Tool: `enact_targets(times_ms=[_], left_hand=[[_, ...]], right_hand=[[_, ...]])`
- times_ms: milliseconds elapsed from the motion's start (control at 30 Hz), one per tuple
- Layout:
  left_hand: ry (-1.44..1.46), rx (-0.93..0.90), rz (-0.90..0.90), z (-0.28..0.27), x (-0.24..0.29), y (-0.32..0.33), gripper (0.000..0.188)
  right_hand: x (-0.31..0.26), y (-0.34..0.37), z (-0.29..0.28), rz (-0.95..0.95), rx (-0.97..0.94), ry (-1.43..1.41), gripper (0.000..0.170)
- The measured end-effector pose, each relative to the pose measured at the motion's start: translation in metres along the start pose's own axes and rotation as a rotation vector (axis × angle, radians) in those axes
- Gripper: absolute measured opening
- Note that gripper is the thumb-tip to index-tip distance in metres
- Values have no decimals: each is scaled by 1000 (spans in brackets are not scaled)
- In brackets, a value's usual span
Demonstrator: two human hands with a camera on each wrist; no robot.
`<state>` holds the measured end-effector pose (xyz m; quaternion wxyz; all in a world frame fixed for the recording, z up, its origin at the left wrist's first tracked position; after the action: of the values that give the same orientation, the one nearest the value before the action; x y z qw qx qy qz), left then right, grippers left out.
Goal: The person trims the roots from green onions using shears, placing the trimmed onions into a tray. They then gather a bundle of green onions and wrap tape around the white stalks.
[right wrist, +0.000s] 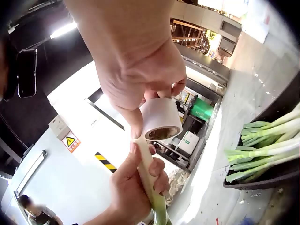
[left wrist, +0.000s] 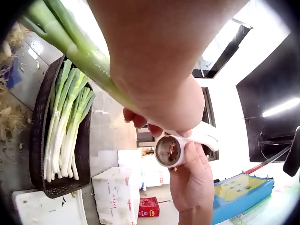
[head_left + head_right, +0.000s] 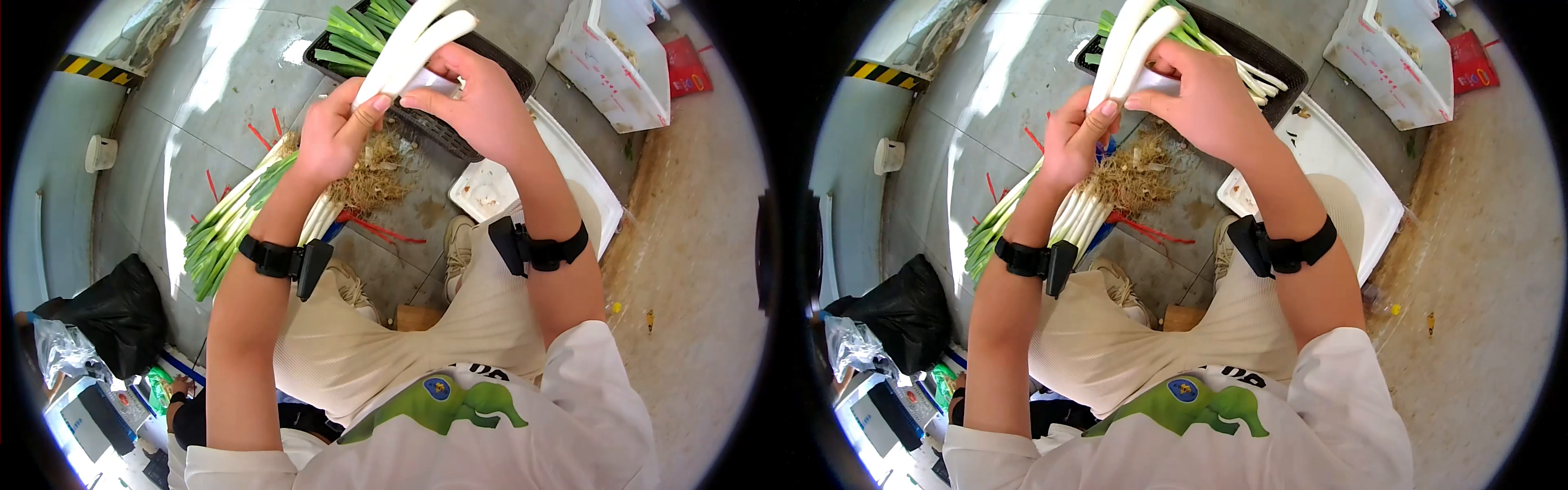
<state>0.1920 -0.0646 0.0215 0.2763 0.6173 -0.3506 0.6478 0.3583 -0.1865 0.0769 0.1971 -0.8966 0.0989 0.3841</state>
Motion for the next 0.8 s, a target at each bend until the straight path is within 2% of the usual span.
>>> enact_targets(times_ms=[133, 200, 333, 400, 433, 500, 533, 600, 633, 733, 800], left_hand=[[58, -18, -9, 2, 9, 0, 30], [171, -107, -88, 0, 10, 1, 33], [238, -196, -133, -2, 19, 3, 32], [303, -280, -243, -3, 25, 3, 29], [304, -279, -240, -5, 23, 3, 29], [290, -415, -332, -6, 22, 1, 29], [292, -413, -329, -5, 26, 1, 29], [34, -435, -463, 1, 32, 2, 23], [37, -430, -460, 1, 30, 2, 23], [-86, -452, -468, -1, 18, 2, 20], [17, -455, -374, -2, 16, 3, 37]], right_hand=[[0, -3, -8, 6, -26, 113, 41], [10, -2, -2, 18, -95, -57, 46], [12, -4, -1, -60, -139, -192, 50], [4, -3, -5, -96, -307, -295, 62], [4, -4, -5, -97, -308, -293, 62], [8, -4, -2, -79, -362, -355, 57], [9, -4, -2, -81, -365, -353, 57], [11, -3, 1, -77, -418, -327, 50], [11, -3, 4, -80, -424, -324, 50], [6, -2, 15, -41, -455, -383, 37], [6, -3, 17, -4, -466, -422, 35]])
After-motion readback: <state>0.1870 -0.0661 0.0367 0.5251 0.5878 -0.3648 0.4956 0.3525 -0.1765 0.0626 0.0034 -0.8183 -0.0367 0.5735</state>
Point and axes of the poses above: each hand's wrist, its own y-axis away from the middle knuckle, its own z-axis out of the palm, x = y × z, the point moved 1 cm from there along -y, towards the middle knuckle, and after that the axes turned 14 degrees about y, right-handed, at the moved point
